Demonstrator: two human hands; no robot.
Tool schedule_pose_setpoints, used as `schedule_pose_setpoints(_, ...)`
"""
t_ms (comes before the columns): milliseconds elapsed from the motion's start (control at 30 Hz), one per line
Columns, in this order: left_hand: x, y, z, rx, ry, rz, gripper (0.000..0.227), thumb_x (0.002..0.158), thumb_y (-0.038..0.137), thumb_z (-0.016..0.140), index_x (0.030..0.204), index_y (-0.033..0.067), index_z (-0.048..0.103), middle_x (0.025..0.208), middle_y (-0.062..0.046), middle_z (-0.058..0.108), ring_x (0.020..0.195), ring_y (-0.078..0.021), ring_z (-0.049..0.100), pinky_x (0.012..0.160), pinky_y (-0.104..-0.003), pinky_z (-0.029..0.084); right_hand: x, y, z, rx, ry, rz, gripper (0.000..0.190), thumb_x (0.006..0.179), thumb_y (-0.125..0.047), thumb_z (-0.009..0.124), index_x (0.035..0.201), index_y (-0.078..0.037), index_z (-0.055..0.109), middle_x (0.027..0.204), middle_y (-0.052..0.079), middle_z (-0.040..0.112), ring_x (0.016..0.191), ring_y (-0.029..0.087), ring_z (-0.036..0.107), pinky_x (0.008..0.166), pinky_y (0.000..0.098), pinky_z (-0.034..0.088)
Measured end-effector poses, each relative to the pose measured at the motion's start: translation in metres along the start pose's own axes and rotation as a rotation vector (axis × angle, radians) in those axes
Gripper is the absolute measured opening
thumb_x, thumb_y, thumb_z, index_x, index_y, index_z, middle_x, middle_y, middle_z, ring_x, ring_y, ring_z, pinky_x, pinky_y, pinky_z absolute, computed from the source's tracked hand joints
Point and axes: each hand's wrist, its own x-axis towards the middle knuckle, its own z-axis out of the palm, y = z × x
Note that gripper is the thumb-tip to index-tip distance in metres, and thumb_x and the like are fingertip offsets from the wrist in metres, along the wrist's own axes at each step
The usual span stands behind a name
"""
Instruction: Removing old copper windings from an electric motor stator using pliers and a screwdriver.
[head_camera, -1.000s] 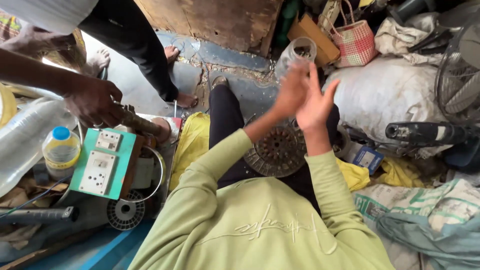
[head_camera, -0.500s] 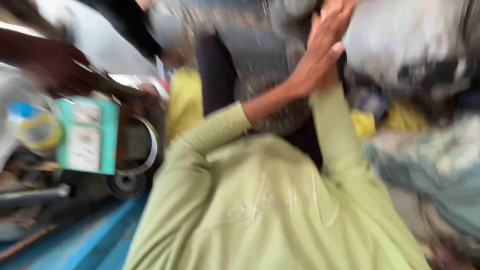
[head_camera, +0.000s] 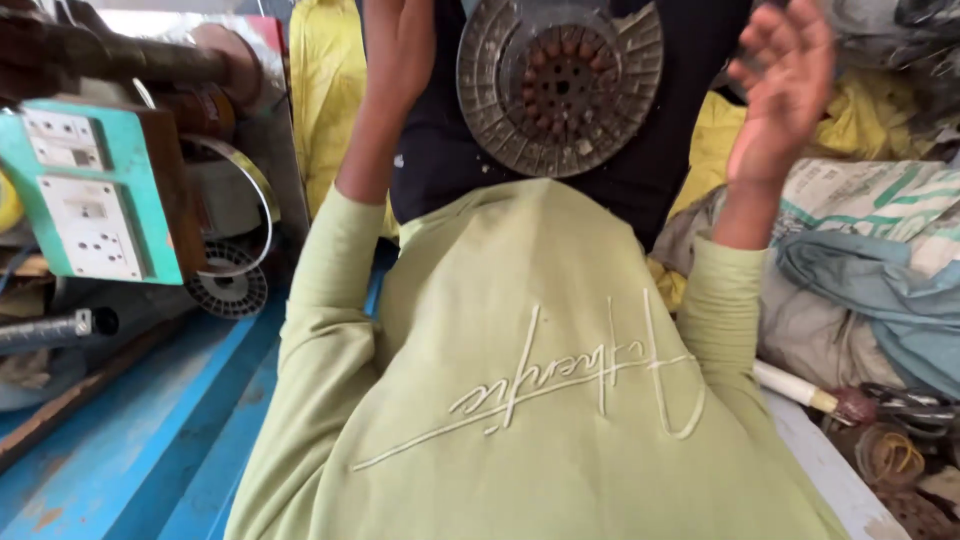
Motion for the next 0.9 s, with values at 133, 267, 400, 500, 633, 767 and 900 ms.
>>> schedule_pose_setpoints(133,-0.023,0.029,-0.001,0.054,0.073,-0.039,0.024,0.118,0.021,0.054,0.107,-0.0005,0.055,0.087,-0.008,0.054,0.079,-0.0208,0.048,0.074,-0.037,0.043,-0.026,0.018,0.027,-0.487,-0.144,-0.065,0.082,0.099,-0.047,0.087,0.16,-0.012,0.045,0.147,0.007,0.06,0.126,0.02,0.06,0.097,0.0316,0.052)
schedule_pose_setpoints(267,-0.045,0.055,0.005,0.094,0.113,-0.049,0.031,0.116,0.024,0.054,0.13,-0.0036,0.051,0.116,-0.018,0.058,0.105,-0.0296,0.055,0.094,-0.038,0.046,-0.034,0.016,0.051,-0.876,-0.243,-0.197,0.071,0.098,-0.033,0.09,0.151,-0.005,0.052,0.149,0.01,0.064,0.135,0.023,0.064,0.102,0.035,0.055)
schedule_pose_setpoints(400,-0.055,0.054,0.009,0.147,0.08,0.003,0.044,0.114,0.025,0.058,0.145,-0.0043,0.046,0.138,-0.023,0.064,0.131,-0.037,0.061,0.114,-0.041,0.046,-0.041,0.022,0.026,-0.81,-0.126,-0.106,0.052,0.1,-0.024,0.089,0.144,-0.007,0.065,0.14,0.009,0.069,0.122,0.018,0.068,0.095,0.0314,0.057)
schedule_pose_setpoints(500,-0.053,0.062,0.012,0.172,0.025,0.003,0.044,0.113,0.025,0.063,0.144,-0.0035,0.049,0.136,-0.023,0.067,0.132,-0.0381,0.064,0.116,-0.041,0.047,-0.046,0.021,0.014,-0.645,-0.045,-0.025,0.046,0.102,-0.021,0.087,0.139,-0.004,0.065,0.136,0.009,0.07,0.123,0.019,0.068,0.1,0.0321,0.056)
schedule_pose_setpoints(633,-0.045,0.083,0.019,0.146,-0.045,0.054,0.037,0.11,0.023,0.068,0.135,-0.0019,0.055,0.122,-0.021,0.071,0.117,-0.0366,0.07,0.103,-0.041,0.054,-0.052,0.022,0.022,-0.669,-0.056,-0.019,0.043,0.101,-0.014,0.087,0.136,-0.003,0.066,0.129,0.009,0.072,0.117,0.019,0.07,0.094,0.0301,0.057)
schedule_pose_setpoints(767,-0.04,0.092,0.03,0.178,-0.141,0.056,0.03,0.105,0.019,0.071,0.126,0.0012,0.06,0.108,-0.018,0.07,0.102,-0.0379,0.07,0.088,-0.041,0.055,-0.05,0.02,0.047,-0.713,-0.122,-0.011,0.039,0.096,-0.008,0.083,0.132,-0.002,0.069,0.123,0.01,0.074,0.109,0.018,0.072,0.09,0.0296,0.057)
schedule_pose_setpoints(900,-0.039,0.099,0.041,0.262,-0.195,0.123,0.032,0.102,0.017,0.072,0.128,0.0023,0.06,0.11,-0.018,0.068,0.104,-0.0413,0.065,0.089,-0.046,0.052,-0.039,0.025,0.066,-0.748,-0.158,-0.057,0.032,0.097,-0.006,0.083,0.127,-0.003,0.071,0.117,0.009,0.075,0.104,0.017,0.073,0.084,0.0276,0.056)
